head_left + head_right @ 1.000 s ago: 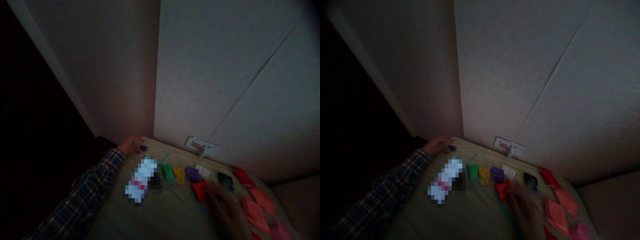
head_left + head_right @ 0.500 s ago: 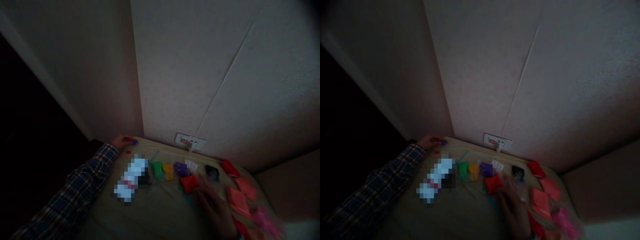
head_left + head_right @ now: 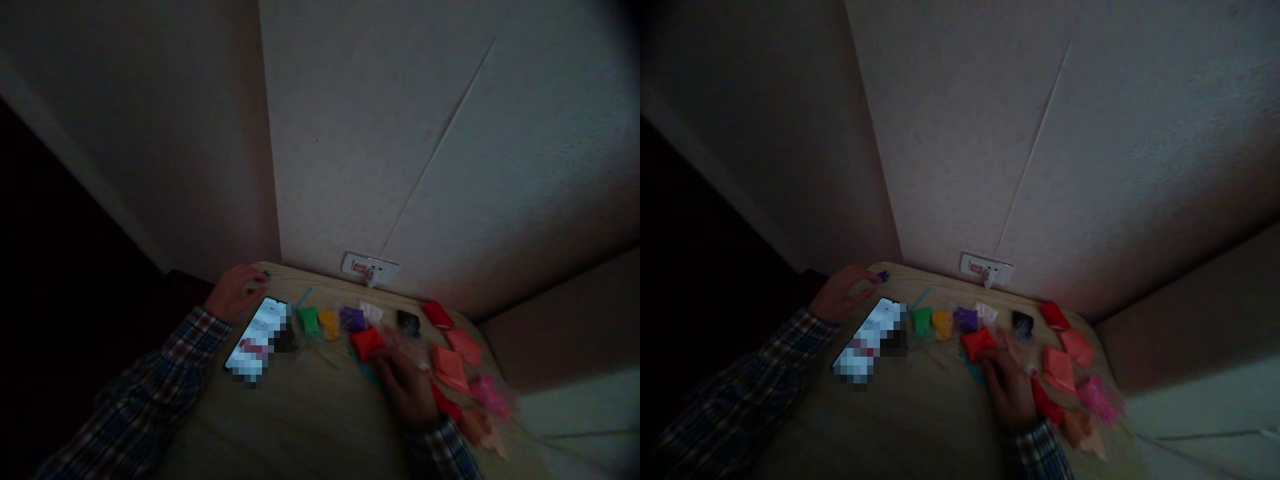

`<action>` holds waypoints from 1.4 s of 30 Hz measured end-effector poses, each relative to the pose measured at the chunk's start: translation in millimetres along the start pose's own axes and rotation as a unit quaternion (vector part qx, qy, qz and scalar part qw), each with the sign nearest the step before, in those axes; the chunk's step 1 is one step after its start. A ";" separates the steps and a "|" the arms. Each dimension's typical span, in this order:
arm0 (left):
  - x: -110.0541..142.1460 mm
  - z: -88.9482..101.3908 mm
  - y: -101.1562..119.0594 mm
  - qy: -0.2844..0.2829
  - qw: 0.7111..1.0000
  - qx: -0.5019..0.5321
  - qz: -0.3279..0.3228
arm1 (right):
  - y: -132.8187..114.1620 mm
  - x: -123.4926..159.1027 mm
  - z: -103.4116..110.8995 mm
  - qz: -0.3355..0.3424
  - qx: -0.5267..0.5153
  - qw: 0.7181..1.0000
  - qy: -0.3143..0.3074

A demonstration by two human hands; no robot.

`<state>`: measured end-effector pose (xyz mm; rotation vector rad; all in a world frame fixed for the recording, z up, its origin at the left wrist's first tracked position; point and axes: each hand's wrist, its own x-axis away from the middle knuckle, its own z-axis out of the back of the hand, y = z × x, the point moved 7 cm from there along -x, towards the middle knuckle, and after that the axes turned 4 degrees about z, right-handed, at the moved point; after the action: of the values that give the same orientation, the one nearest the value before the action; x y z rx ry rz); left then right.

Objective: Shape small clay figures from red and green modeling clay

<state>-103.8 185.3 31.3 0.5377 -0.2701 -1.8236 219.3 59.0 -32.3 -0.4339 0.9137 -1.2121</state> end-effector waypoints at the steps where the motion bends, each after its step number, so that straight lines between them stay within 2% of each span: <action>1: 12.8 -5.0 21.3 -0.019 0.997 -0.020 -0.069 | -1.5 -0.4 0.4 0.013 0.008 1.000 0.003; 3: 40.5 -24.2 55.5 -0.084 0.979 -0.049 -0.182 | -5.4 -0.6 0.7 0.046 0.026 0.999 0.004; 5: 61.1 -42.9 73.6 -0.119 0.963 -0.068 -0.230 | -8.5 0.1 1.1 0.074 0.041 0.996 0.009; 8: 71.4 -60.8 81.2 -0.116 0.963 -0.101 -0.223 | -11.3 2.0 0.5 0.091 0.052 0.994 0.016; 10: 72.6 -65.7 85.5 -0.107 0.962 -0.116 -0.223 | -13.7 2.9 -1.7 0.097 0.057 0.994 0.014; 16: 81.1 -58.9 119.9 -0.058 0.965 -0.067 -0.245 | -16.3 1.0 -5.5 0.088 0.073 0.993 0.022; 19: 88.0 -63.3 143.2 -0.034 0.968 -0.032 -0.248 | -11.4 -0.1 3.7 0.072 0.087 0.992 0.055; 24: 93.7 -89.1 168.7 -0.021 0.971 0.009 -0.240 | -1.0 0.2 32.5 0.042 0.111 0.986 0.114; 28: 97.5 -103.4 172.4 -0.033 0.968 0.042 -0.244 | 0.4 -0.3 42.0 0.029 0.139 0.983 0.115; 31: 100.4 -108.1 167.1 -0.042 0.967 0.060 -0.243 | -0.5 -1.9 33.8 0.031 0.164 0.982 0.083; 36: 100.9 -114.9 152.4 -0.042 0.975 0.083 -0.204 | -1.7 -2.0 18.7 0.035 0.201 0.979 0.017; 39: 99.7 -118.0 148.9 -0.055 0.974 0.104 -0.195 | -4.0 3.2 25.7 0.022 0.225 0.974 -0.005; 42: 97.7 -118.5 147.0 -0.058 0.973 0.116 -0.191 | -5.7 16.3 43.4 -0.010 0.258 0.966 -0.009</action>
<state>54.5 56.4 -28.5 0.6821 -0.4907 -2.2163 251.3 34.5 -8.8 -0.0356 0.5462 -1.4055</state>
